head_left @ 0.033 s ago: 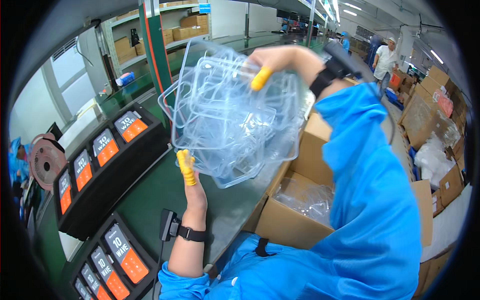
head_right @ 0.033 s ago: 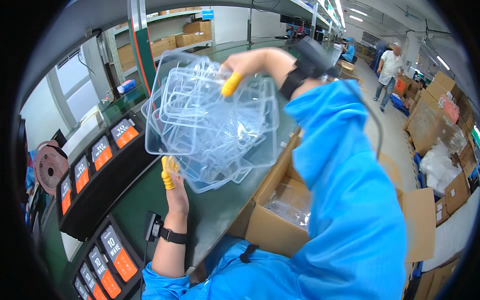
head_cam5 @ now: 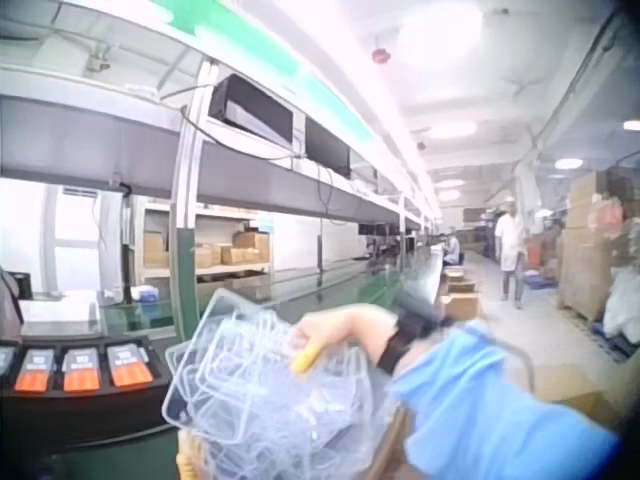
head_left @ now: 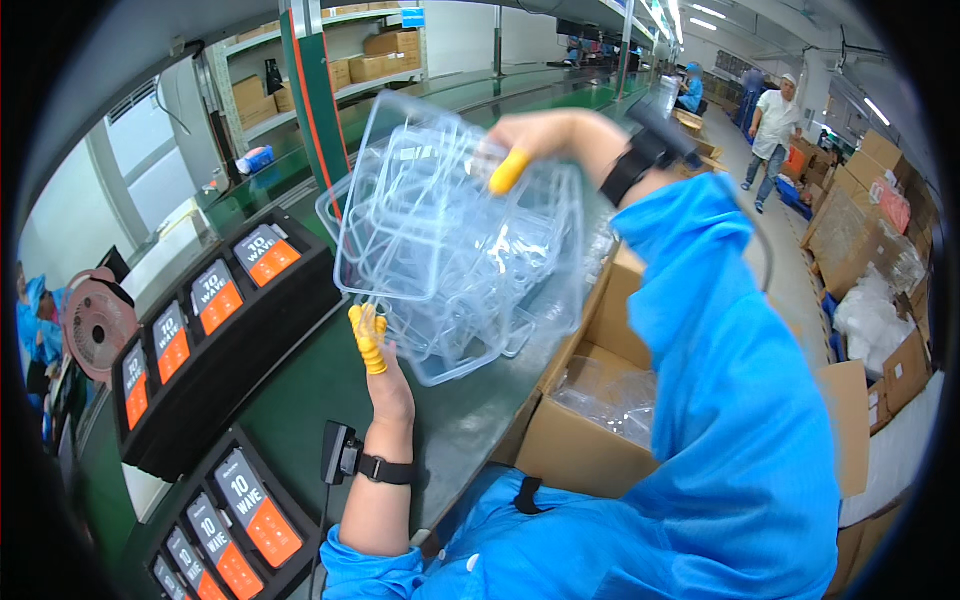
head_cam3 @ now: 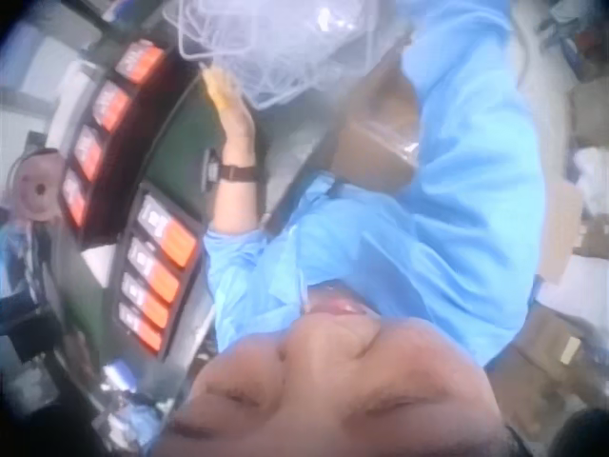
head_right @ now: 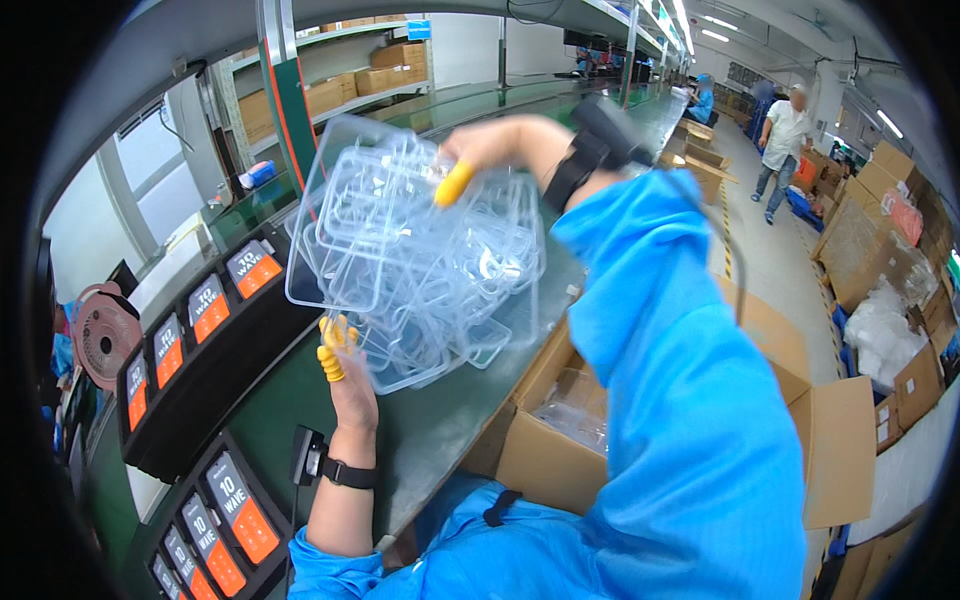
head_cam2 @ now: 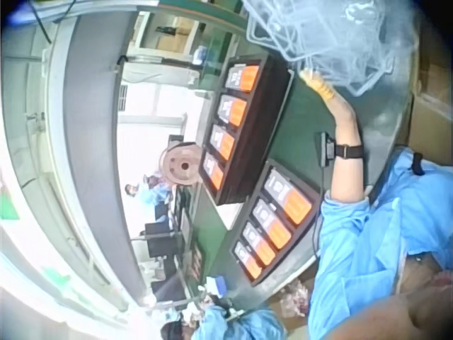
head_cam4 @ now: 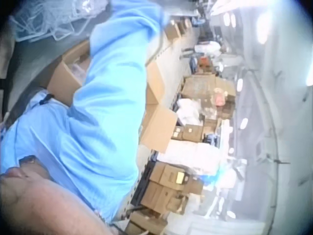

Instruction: Placing smartphones into protective cases and organizing them on an assembly line.

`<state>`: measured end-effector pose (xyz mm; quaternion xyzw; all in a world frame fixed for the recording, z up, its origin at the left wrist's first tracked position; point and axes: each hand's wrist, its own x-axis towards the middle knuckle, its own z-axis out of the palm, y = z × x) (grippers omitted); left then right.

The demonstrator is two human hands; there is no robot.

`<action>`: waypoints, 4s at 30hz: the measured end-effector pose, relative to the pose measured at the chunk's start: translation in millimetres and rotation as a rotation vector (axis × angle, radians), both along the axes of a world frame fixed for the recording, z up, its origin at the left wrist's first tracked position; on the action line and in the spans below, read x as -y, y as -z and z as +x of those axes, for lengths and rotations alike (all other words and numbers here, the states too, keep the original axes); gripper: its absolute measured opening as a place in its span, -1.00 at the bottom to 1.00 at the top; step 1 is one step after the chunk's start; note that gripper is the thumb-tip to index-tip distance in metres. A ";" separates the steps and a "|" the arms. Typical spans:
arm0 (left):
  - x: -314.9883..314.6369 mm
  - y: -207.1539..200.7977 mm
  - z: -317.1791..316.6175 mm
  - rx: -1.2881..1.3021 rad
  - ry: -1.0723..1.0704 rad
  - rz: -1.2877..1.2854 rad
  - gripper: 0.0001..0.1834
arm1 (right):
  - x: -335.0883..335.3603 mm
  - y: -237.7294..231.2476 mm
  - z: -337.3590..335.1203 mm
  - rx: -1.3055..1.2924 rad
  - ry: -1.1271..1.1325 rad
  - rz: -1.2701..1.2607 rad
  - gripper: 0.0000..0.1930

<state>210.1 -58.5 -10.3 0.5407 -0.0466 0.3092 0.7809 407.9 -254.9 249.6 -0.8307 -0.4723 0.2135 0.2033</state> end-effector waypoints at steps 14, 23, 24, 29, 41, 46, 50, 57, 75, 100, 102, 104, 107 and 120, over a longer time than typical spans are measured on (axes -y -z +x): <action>-23.1 22.2 5.7 -0.213 -0.488 -0.042 -0.35 | -44.1 149.2 -20.0 0.535 0.355 0.601 -0.26; -13.0 22.0 -0.6 -0.491 -0.813 0.473 -0.13 | -9.8 168.0 -73.1 0.586 0.399 0.983 -0.38; -8.2 15.7 -2.8 -0.457 -0.772 0.421 -0.14 | -7.4 177.1 -83.1 0.578 0.355 0.999 -0.43; 0.3 14.3 -1.6 -0.520 -0.787 0.473 -0.22 | -26.7 209.4 -111.7 0.813 0.430 1.046 -0.49; 28.6 17.9 61.2 -0.551 -0.732 0.430 -0.28 | -3.9 224.0 -58.0 0.962 0.542 1.088 -0.56; 49.1 22.3 100.4 -0.579 -0.790 0.461 -0.24 | 11.0 226.8 -18.3 1.010 0.544 1.044 -0.57; 57.7 13.1 105.2 -0.552 -0.714 0.387 -0.12 | 17.2 219.0 -11.3 1.036 0.511 1.011 -0.59; 37.0 14.7 77.2 -0.634 -0.802 0.489 -0.14 | 12.4 209.4 -30.8 1.000 0.397 0.988 -0.63; -27.2 27.2 39.6 -0.514 -0.545 0.063 -0.38 | -44.5 250.5 -146.2 0.732 0.269 0.767 -0.68; -38.3 16.0 -13.9 -0.503 -0.597 0.776 -0.27 | -67.6 169.7 -36.1 0.753 0.421 0.571 -0.66; -41.2 20.9 -6.4 -0.425 -0.552 0.825 -0.33 | -76.1 167.9 -26.7 0.850 0.404 0.571 -0.65; -34.1 12.5 5.0 -0.465 -0.599 1.015 -0.35 | -82.4 171.3 -31.8 0.900 0.418 0.640 -0.62; -36.2 8.0 15.1 -0.682 -0.581 1.210 -0.36 | -94.4 182.5 -83.1 0.883 0.308 0.770 -0.61; 3.1 7.0 22.4 -0.313 -0.408 0.978 -0.50 | -49.2 242.5 -87.5 0.832 0.213 0.835 -0.77</action>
